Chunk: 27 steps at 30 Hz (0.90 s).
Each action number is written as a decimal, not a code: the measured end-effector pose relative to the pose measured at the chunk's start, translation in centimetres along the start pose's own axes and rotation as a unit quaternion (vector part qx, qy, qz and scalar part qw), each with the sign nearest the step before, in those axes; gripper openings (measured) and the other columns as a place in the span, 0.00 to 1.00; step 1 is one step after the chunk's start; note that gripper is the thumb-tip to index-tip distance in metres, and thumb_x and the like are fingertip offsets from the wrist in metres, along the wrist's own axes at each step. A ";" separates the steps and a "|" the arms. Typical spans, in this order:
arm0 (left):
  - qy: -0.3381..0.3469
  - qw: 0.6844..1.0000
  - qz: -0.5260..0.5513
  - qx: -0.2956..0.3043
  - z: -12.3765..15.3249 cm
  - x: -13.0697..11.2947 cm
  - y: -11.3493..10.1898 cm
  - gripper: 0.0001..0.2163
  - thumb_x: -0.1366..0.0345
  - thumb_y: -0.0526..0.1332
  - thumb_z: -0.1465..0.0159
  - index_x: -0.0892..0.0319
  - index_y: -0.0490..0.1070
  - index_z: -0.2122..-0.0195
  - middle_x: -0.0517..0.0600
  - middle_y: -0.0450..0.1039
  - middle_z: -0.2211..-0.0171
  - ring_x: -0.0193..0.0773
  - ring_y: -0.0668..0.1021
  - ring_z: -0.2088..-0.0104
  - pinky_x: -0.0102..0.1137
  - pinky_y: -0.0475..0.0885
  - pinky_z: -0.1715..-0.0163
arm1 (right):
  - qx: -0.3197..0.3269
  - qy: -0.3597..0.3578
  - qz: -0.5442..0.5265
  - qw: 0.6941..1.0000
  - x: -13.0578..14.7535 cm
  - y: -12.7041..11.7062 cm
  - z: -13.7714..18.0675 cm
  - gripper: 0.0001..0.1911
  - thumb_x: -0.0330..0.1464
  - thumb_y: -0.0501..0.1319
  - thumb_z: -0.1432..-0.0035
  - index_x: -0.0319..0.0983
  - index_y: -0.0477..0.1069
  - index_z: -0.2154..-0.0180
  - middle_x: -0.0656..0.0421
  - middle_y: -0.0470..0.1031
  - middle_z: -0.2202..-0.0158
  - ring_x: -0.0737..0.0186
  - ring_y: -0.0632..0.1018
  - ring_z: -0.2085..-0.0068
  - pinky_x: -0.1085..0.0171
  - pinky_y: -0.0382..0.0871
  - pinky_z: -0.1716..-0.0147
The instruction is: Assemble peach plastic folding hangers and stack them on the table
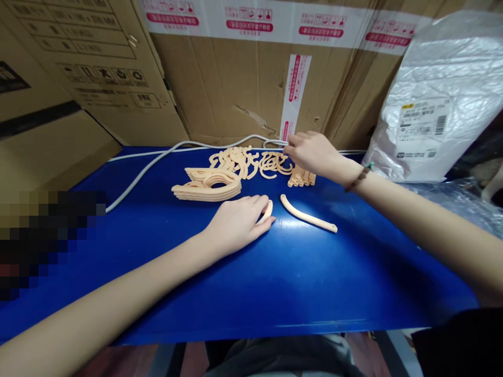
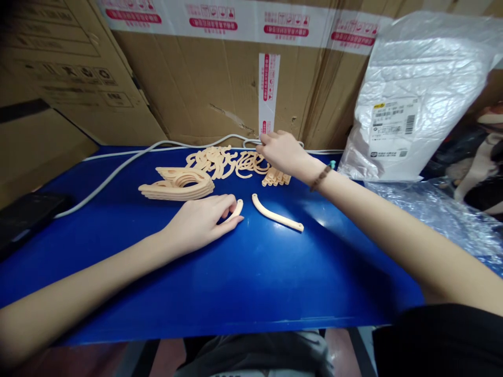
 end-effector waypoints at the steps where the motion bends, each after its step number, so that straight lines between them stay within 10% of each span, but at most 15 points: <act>1: 0.003 1.000 0.000 0.001 0.0 0.0 0.0 0.09 0.58 0.55 0.31 0.58 0.64 0.64 0.47 0.72 0.67 0.37 0.74 0.70 0.29 0.57 0.76 | 0.002 -0.025 0.003 1.000 0.3 0.6 -0.7 0.12 0.26 0.51 0.34 0.33 0.73 0.60 0.49 0.74 0.61 0.56 0.73 0.61 0.61 0.56 0.69; 14: 0.003 1.000 0.001 0.009 0.1 -0.1 0.0 0.10 0.58 0.53 0.31 0.58 0.64 0.64 0.48 0.73 0.66 0.37 0.75 0.69 0.30 0.60 0.75 | 0.012 -0.116 0.026 0.993 2.2 1.5 -3.1 0.14 0.24 0.47 0.33 0.31 0.71 0.57 0.50 0.72 0.59 0.56 0.72 0.59 0.61 0.60 0.66; 21: 0.006 1.000 0.003 0.010 0.1 0.0 0.0 0.08 0.59 0.53 0.32 0.58 0.63 0.65 0.48 0.74 0.66 0.38 0.76 0.68 0.30 0.61 0.75 | -0.087 0.007 -0.089 0.992 -0.6 -3.1 -0.8 0.12 0.28 0.49 0.34 0.35 0.70 0.57 0.50 0.73 0.58 0.54 0.71 0.57 0.57 0.60 0.59; 24: 0.007 1.000 0.001 0.015 0.1 -0.1 0.0 0.07 0.62 0.53 0.33 0.58 0.62 0.66 0.48 0.73 0.66 0.38 0.75 0.68 0.30 0.61 0.75 | -0.124 0.091 -0.254 0.955 -0.3 -4.4 1.5 0.10 0.32 0.53 0.35 0.36 0.71 0.59 0.53 0.76 0.62 0.58 0.74 0.61 0.61 0.62 0.62; 27: 0.010 1.000 -0.010 0.018 0.1 -0.3 -0.1 0.06 0.63 0.52 0.34 0.58 0.62 0.67 0.49 0.73 0.66 0.38 0.75 0.68 0.31 0.62 0.75 | -0.127 0.148 -0.478 0.856 1.4 -3.6 3.9 0.09 0.35 0.57 0.37 0.37 0.72 0.64 0.58 0.77 0.67 0.64 0.75 0.68 0.65 0.65 0.66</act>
Point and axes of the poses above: each hand's wrist, its own z-axis away from the middle knuckle, its own y-axis out of the palm, x = y × z, the point moved 7 cm from there along -z, towards the middle knuckle
